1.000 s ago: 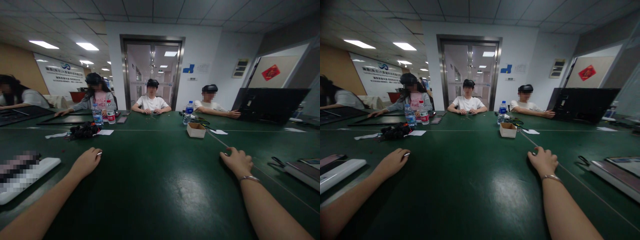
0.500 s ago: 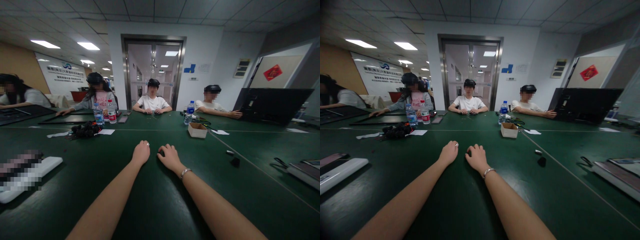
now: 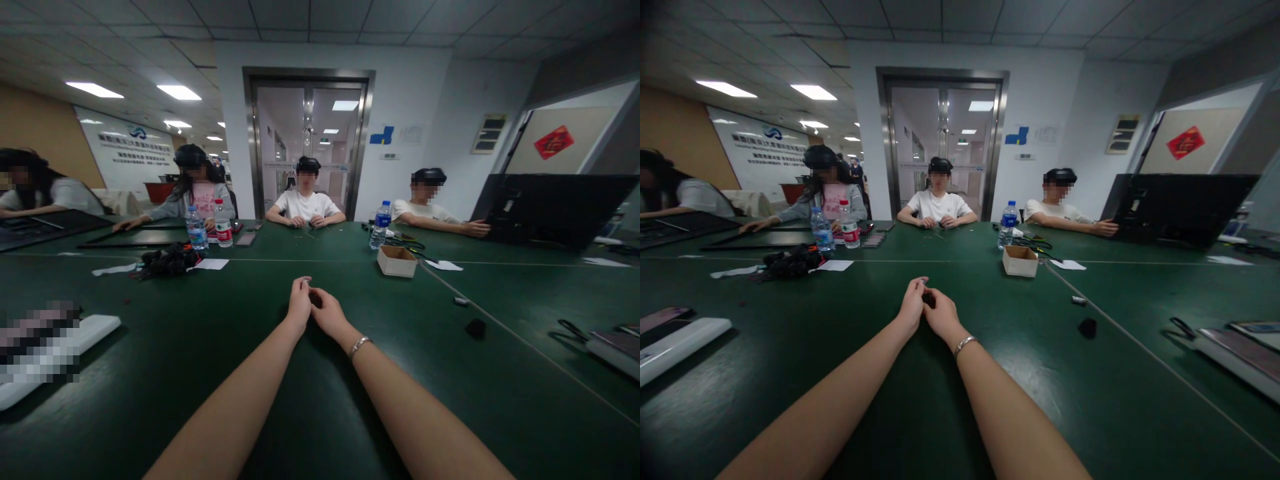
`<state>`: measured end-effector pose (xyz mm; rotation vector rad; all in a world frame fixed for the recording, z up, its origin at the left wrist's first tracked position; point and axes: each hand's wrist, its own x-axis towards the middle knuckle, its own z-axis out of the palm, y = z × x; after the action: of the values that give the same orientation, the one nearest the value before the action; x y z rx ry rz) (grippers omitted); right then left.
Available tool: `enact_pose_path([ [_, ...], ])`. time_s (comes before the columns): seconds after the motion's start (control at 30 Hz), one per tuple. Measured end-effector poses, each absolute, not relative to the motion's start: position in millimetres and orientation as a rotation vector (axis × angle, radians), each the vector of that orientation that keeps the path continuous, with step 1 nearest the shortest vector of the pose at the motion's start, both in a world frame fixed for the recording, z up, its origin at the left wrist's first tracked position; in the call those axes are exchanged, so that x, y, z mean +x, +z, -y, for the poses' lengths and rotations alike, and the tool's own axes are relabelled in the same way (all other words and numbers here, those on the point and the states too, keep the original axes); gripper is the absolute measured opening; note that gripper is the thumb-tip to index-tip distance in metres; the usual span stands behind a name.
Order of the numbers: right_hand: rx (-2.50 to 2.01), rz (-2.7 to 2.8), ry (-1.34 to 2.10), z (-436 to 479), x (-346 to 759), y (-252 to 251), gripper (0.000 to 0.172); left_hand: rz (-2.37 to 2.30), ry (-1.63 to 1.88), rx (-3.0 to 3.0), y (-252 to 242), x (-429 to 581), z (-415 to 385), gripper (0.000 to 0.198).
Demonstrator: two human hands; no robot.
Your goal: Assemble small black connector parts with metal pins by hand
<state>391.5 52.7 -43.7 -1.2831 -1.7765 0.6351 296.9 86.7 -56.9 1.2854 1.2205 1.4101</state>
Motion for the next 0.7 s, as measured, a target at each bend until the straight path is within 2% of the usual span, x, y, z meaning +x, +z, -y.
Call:
enact_pose_path([
  [0.13,-1.293,1.648,0.616,-51,396,-41,0.025,-1.02,1.46,1.306,-52,284,-76,0.015],
  [0.33,-1.282,1.691,0.563,-53,402,-38,0.017,-0.826,1.334,1.135,-49,260,-71,0.03],
  [0.7,-1.311,1.8,0.38,-55,408,-39,0.021,-0.942,1.362,1.227,-45,251,-74,0.032],
])
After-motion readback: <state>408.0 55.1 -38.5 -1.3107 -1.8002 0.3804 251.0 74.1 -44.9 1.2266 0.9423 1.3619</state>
